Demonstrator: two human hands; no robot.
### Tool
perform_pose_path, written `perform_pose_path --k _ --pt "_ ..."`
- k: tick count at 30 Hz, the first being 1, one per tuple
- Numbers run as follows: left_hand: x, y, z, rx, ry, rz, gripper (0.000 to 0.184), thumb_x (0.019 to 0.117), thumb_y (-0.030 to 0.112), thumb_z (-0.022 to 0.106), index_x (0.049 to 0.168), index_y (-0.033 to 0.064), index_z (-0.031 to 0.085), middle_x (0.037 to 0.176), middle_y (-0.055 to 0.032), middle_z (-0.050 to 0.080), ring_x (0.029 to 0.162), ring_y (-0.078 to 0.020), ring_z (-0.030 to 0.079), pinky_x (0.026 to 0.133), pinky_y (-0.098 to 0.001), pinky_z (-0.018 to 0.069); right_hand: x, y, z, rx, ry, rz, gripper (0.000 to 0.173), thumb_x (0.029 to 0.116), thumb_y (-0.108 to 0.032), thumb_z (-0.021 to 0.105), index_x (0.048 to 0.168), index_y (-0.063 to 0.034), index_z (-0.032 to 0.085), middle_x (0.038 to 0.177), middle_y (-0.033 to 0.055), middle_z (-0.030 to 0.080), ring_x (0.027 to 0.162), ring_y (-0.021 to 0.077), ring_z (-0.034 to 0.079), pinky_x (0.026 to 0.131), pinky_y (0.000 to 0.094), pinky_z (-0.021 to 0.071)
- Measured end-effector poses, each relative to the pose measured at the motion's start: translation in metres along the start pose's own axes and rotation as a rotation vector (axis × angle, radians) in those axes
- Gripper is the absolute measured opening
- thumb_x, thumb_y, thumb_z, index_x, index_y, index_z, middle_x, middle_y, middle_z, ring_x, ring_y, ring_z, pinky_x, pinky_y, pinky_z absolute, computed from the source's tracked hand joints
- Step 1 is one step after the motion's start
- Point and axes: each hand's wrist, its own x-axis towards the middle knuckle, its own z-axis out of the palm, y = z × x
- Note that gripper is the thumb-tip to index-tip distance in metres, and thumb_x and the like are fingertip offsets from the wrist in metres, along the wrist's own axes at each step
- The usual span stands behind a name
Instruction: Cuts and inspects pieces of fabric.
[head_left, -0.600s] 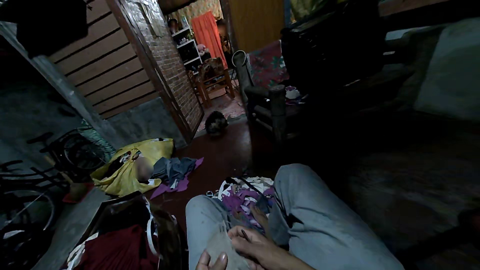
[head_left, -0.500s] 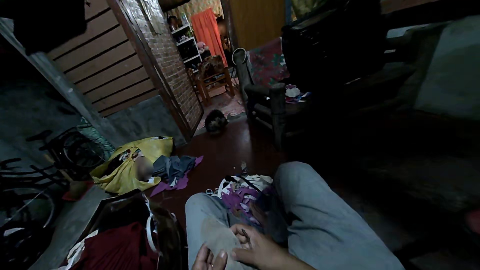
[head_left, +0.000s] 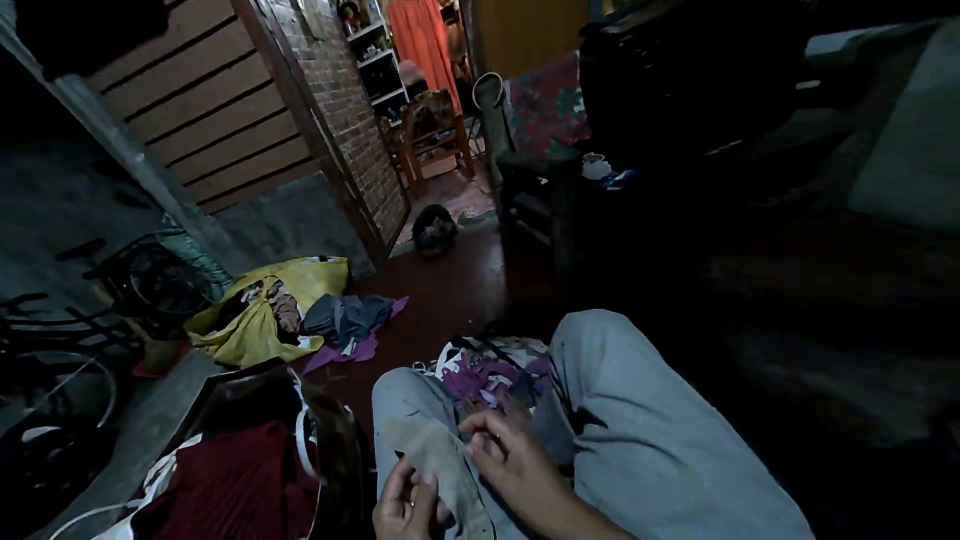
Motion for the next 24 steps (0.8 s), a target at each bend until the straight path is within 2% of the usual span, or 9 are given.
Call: perform_pose_path --k 3,5,6,8,12,16,20,22,24 --pt "-0.003 0.005 0.003 -0.042 -0.022 -0.016 0.039 0.0956 -0.007 0.058 0.135 -0.0075 0.055 0.104 -0.0167 0.067 0.078 -0.0196 0.068 0.067 -0.0356 0.0619 -0.01 -0.009 0.006 -0.057 -0.173 0.02 0.043 0.095 -0.042 0.071 0.126 -0.0128 0.067 0.106 0.0045 0.069 0.09 0.0137 0.066 0.078 0.0344 0.0579" --pt "-0.005 0.007 0.006 -0.08 -0.113 -0.022 0.046 0.0973 -0.008 0.049 0.143 -0.0077 0.05 0.108 -0.02 0.068 0.083 -0.0241 0.071 0.072 -0.0399 0.0623 -0.016 -0.01 0.013 -0.069 -0.251 0.037 0.054 0.0898 -0.044 0.077 0.13 -0.0095 0.064 0.108 0.0085 0.069 0.095 0.0183 0.067 0.084 0.0394 0.0578" --pt "-0.005 0.006 0.006 -0.096 -0.172 -0.03 0.048 0.0983 -0.007 0.045 0.146 -0.0063 0.048 0.11 -0.0211 0.068 0.085 -0.0255 0.07 0.074 -0.041 0.0616 -0.018 -0.009 0.016 -0.056 -0.268 0.047 0.051 0.0896 -0.039 0.077 0.127 -0.0078 0.063 0.104 0.0094 0.07 0.093 0.019 0.068 0.082 0.0408 0.0582" --pt "-0.005 0.002 0.005 -0.055 -0.233 -0.017 0.045 0.0997 -0.004 0.043 0.144 -0.0052 0.052 0.11 -0.0191 0.068 0.083 -0.0218 0.068 0.072 -0.0374 0.0599 -0.017 -0.003 0.02 0.071 -0.294 0.12 0.036 0.0924 -0.026 0.073 0.119 -0.0049 0.062 0.086 0.008 0.065 0.075 0.0164 0.064 0.068 0.0371 0.0556" --pt "-0.002 0.003 0.002 -0.039 -0.167 -0.028 0.038 0.105 0.002 0.042 0.14 -0.0045 0.056 0.095 -0.0157 0.066 0.074 -0.0203 0.065 0.067 -0.0372 0.0604 -0.011 0.008 0.013 0.357 -0.413 0.259 0.038 0.0932 -0.027 0.076 0.121 -0.0047 0.065 0.095 0.0045 0.073 0.082 0.0126 0.07 0.075 0.0318 0.0605" --pt "0.005 0.0 -0.01 -0.147 -0.133 -0.127 0.038 0.106 0.006 0.042 0.142 -0.0003 0.053 0.089 -0.0132 0.063 0.066 -0.0192 0.063 0.06 -0.036 0.0592 -0.006 0.016 0.006 0.397 -0.559 0.317 0.043 0.09 -0.022 0.08 0.128 -0.0105 0.063 0.099 0.0011 0.072 0.071 0.0075 0.063 0.059 0.0249 0.0524" --pt "0.017 -0.02 -0.024 -0.343 -0.15 -0.207 0.037 0.1063 0.01 0.037 0.139 0.0036 0.054 0.081 -0.0037 0.057 0.05 -0.0055 0.046 0.043 -0.0193 0.0422 -0.005 0.028 0.006 0.374 -0.577 0.417 0.031 0.0913 -0.014 0.075 0.121 -0.0109 0.064 0.084 -0.0012 0.067 0.056 0.0049 0.053 0.049 0.0225 0.0437" --pt "0.018 -0.023 -0.025 -0.267 -0.085 -0.184 0.036 0.1063 0.009 0.039 0.137 0.0033 0.056 0.079 -0.0047 0.058 0.048 -0.0064 0.045 0.041 -0.0198 0.04 -0.005 0.031 0.005 0.426 -0.559 0.481 0.028 0.0938 -0.013 0.07 0.121 -0.0125 0.063 0.079 -0.001 0.061 0.053 0.0056 0.048 0.047 0.0225 0.0412" --pt "0.013 -0.022 -0.023 -0.071 -0.006 -0.099 0.034 0.1059 0.007 0.044 0.137 0.0012 0.058 0.082 -0.0093 0.06 0.051 -0.0105 0.05 0.043 -0.0234 0.0433 -0.003 0.031 0.001 0.524 -0.536 0.506 0.035 0.0934 -0.01 0.068 0.128 -0.016 0.061 0.082 -0.0014 0.059 0.053 0.0055 0.046 0.046 0.0224 0.04"
